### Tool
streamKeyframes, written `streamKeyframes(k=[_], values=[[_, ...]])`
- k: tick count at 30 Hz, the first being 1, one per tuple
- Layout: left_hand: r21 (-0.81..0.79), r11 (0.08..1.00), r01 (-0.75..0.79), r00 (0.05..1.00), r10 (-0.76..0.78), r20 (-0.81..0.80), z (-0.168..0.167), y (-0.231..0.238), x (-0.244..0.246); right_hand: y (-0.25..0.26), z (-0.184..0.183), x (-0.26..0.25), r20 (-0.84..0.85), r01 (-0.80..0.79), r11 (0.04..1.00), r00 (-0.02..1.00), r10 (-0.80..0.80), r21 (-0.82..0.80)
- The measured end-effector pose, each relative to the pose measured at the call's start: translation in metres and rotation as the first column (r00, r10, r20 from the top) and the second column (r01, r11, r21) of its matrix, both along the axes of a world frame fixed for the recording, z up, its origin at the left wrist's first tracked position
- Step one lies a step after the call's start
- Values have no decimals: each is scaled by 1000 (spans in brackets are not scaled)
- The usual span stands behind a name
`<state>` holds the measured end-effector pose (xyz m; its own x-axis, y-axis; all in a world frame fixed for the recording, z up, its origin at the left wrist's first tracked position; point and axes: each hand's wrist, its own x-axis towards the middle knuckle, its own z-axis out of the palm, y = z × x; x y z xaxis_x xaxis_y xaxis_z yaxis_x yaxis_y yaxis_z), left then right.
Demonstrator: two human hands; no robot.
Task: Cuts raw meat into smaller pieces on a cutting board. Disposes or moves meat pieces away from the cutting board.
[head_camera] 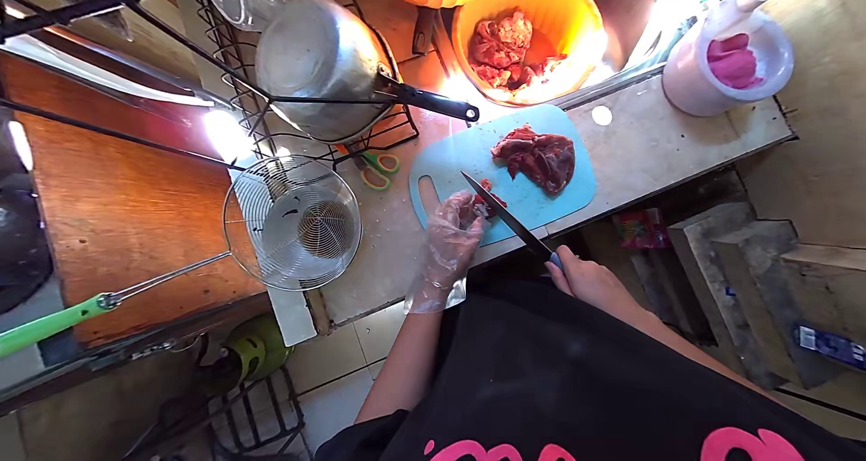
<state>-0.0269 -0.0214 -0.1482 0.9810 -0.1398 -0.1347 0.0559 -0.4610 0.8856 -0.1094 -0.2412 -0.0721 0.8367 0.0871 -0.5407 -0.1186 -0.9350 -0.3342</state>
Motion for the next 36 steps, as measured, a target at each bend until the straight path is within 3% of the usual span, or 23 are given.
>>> streamKeyframes(k=[4, 7, 11, 18, 25, 28, 32, 36], values=[[147, 985, 87, 990, -102, 98, 1, -5, 8, -1, -3, 6, 42, -1, 998, 999, -1, 58], [100, 991, 88, 995, -92, 35, 8, -8, 15, -5, -7, 5, 177, 2, 994, 984, -22, 110], [39, 997, 72, 997, -71, -28, 9, -10, 15, -8, -7, 1, 231, -9, 995, 973, -15, 101], [135, 989, 62, 960, -96, 264, -4, -19, 0, -11, 2, -9, 64, 3, 1000, 998, -3, 2], [104, 990, -93, 950, 57, 307, -27, -29, -17, 5, 11, 14, -191, -10, 997, 982, -4, -71], [136, 987, -86, 945, 38, 324, -27, -29, -16, 23, 7, 24, -118, -40, 991, 993, 24, -128], [197, 975, -104, 948, 37, 316, -21, -34, -15, 30, 11, 32, -179, -76, 980, 983, 42, -185], [163, 977, -135, 937, 73, 341, -26, -36, -15, 12, 7, 1, 59, -80, 967, 994, 97, -243]])
